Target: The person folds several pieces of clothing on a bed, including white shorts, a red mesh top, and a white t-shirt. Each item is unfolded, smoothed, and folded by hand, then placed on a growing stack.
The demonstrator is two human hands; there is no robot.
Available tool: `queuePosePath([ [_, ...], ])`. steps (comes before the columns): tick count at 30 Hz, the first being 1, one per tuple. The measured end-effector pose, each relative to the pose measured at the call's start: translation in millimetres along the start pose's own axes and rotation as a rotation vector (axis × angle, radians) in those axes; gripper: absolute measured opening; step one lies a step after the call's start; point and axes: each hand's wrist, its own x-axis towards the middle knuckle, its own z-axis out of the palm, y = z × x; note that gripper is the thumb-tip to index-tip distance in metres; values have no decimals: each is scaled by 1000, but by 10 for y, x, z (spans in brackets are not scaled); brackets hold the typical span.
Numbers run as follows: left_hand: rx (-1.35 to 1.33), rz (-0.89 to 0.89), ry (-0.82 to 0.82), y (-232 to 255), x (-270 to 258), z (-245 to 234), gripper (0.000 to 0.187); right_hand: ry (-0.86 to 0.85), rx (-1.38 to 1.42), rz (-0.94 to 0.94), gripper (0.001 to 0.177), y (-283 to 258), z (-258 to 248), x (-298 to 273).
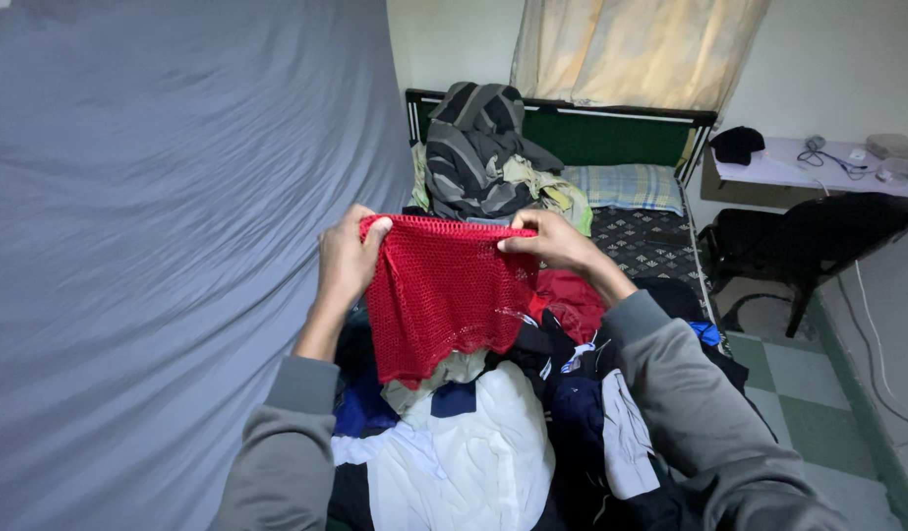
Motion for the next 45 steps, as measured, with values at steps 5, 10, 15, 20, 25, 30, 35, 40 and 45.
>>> queuePosePath([
  [5, -331, -291, -135, -223, 6, -12, 34, 122, 448, 65, 20, -98, -68, -131],
  [10, -739, -578, -234, -421, -111, 200, 38, 136, 494, 83, 18, -65, 23, -176],
  [15, -1166, -1000, -234, -551, -97, 475, 44, 289, 591, 255, 11, 7, 209, -82],
  [20, -1171, -1133, -73, -599, -183, 932, 43, 412, 805, 258, 11, 117, 535, 51],
  [25, -1018, -1029, -87, -553, -356, 1382, 45, 485, 504, 161, 18, 145, 856, 66],
  [30, -815, -849, -185, -352, -444, 1610, 44, 489, 161, 1, 21, -11, 1073, 3],
  [35, -782, -659, -151, -128, -465, 1616, 27, 369, 10, 84, 39, -115, 1147, -27],
  [40, -896, -641, -233, 134, -431, 1340, 28, 225, 339, 148, 58, -169, 1085, -19],
  [45, -991, -490, -446, 285, -336, 872, 54, 23, 756, 233, 66, -303, 760, -87],
])
